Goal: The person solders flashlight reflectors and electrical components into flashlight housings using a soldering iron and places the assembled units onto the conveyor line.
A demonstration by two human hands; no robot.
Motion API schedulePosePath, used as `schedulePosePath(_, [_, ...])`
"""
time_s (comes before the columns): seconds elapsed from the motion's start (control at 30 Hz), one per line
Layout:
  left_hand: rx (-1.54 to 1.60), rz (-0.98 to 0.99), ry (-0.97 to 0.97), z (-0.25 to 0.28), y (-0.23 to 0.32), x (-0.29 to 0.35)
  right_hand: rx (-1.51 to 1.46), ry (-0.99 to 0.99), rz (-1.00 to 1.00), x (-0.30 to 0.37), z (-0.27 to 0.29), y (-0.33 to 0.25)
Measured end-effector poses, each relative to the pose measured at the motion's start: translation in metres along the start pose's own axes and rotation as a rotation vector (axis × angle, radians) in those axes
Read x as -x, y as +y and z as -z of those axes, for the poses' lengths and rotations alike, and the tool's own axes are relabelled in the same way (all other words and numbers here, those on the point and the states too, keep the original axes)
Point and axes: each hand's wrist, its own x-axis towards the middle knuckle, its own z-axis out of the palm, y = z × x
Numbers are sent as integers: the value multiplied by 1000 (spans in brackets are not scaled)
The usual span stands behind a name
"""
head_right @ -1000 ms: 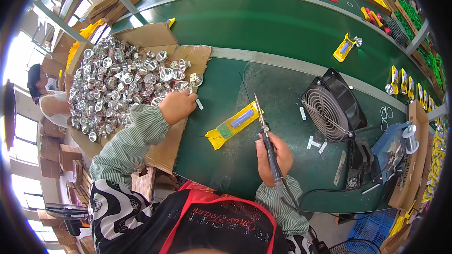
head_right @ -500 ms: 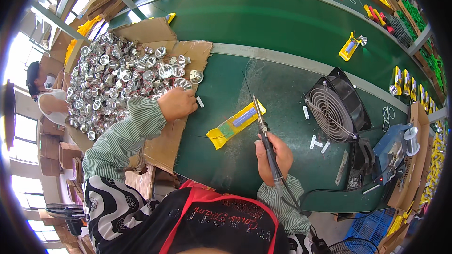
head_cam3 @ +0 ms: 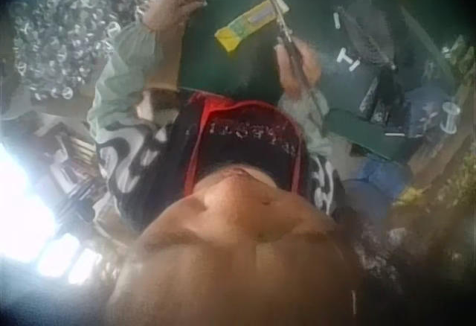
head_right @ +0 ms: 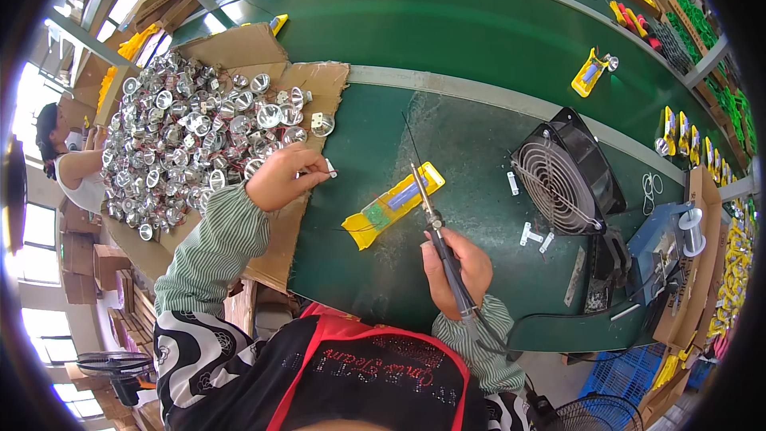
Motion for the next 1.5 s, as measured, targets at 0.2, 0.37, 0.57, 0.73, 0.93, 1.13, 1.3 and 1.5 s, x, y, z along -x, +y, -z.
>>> schedulePosePath(0.2, [324,307,-79,-21,24,13,108,-100,-28,-2,18,-17])
schedulePosePath(0.37, [218,193,46,-53,33,27,59,-138,-201,-2,25,-30])
schedulePosePath(0.57, [203,154,67,-76,33,31,26,-283,-285,-3,30,-26])
schedulePosePath(0.73, [175,147,20,-76,33,29,-112,-319,-459,-5,21,-22])
schedulePosePath(0.93, [226,151,0,-74,30,30,-163,-253,-564,-6,12,-18])
schedulePosePath(1.13, [224,145,-46,-71,31,27,-165,-265,-564,-5,12,-16])
schedulePosePath(1.3, [235,144,-32,-72,31,27,-169,-265,-587,-6,10,-16])
schedulePosePath(1.5, [229,147,-21,-73,31,27,-144,-307,-575,-11,11,-17])
